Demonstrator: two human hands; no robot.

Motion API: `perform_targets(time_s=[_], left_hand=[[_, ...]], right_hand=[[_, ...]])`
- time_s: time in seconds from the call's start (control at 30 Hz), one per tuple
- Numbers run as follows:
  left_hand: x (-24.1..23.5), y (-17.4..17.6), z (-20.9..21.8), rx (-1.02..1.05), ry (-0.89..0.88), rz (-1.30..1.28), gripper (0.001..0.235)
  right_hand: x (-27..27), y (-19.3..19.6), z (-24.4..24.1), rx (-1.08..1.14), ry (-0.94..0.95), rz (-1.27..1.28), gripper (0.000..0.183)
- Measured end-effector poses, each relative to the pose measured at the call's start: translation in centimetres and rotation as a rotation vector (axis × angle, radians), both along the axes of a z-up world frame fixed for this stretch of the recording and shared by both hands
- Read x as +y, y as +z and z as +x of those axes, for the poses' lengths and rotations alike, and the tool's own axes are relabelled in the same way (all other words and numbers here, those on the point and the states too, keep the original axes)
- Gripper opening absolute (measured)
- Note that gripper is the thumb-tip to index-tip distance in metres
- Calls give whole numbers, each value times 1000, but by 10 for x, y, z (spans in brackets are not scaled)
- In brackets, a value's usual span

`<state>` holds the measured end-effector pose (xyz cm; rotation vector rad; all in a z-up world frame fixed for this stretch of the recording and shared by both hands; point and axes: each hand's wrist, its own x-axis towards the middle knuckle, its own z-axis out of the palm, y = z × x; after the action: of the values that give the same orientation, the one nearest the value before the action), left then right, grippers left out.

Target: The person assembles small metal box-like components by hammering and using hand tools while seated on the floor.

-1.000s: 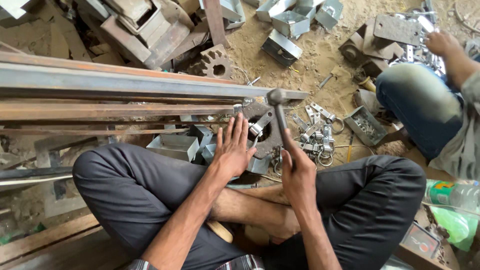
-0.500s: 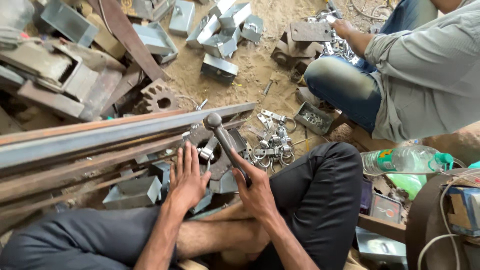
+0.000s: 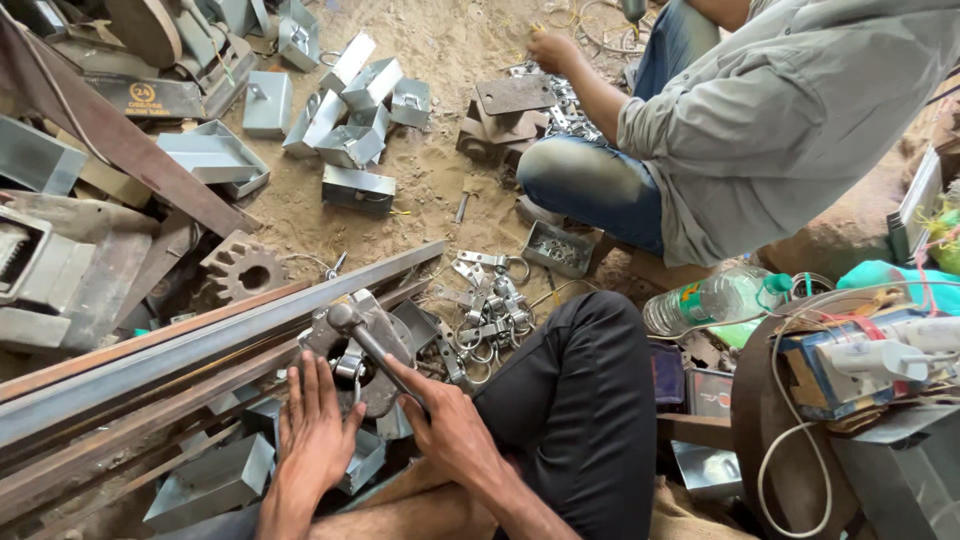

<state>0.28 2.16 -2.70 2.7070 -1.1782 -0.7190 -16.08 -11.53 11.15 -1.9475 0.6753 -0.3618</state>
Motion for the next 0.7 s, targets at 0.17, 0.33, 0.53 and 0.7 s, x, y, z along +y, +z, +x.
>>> perform_targets(time_s=[0.17,0.33,0.53,0.7], left_hand=[[-1,-7,-1,-20,8,-58,99],[3,-5,-5,-66,-24,-199,115],[-3,20,-7,-68,-23,-243,91],[-10,68,-14,-24,83,-257,76]], right_hand=[[-3,5,1,-20,-11,14,60],[-5,5,3,281,-77,202,61],[-10,-39,-2,-243,-96,-103,50],[-4,-29,-6,102,-263,162,62]])
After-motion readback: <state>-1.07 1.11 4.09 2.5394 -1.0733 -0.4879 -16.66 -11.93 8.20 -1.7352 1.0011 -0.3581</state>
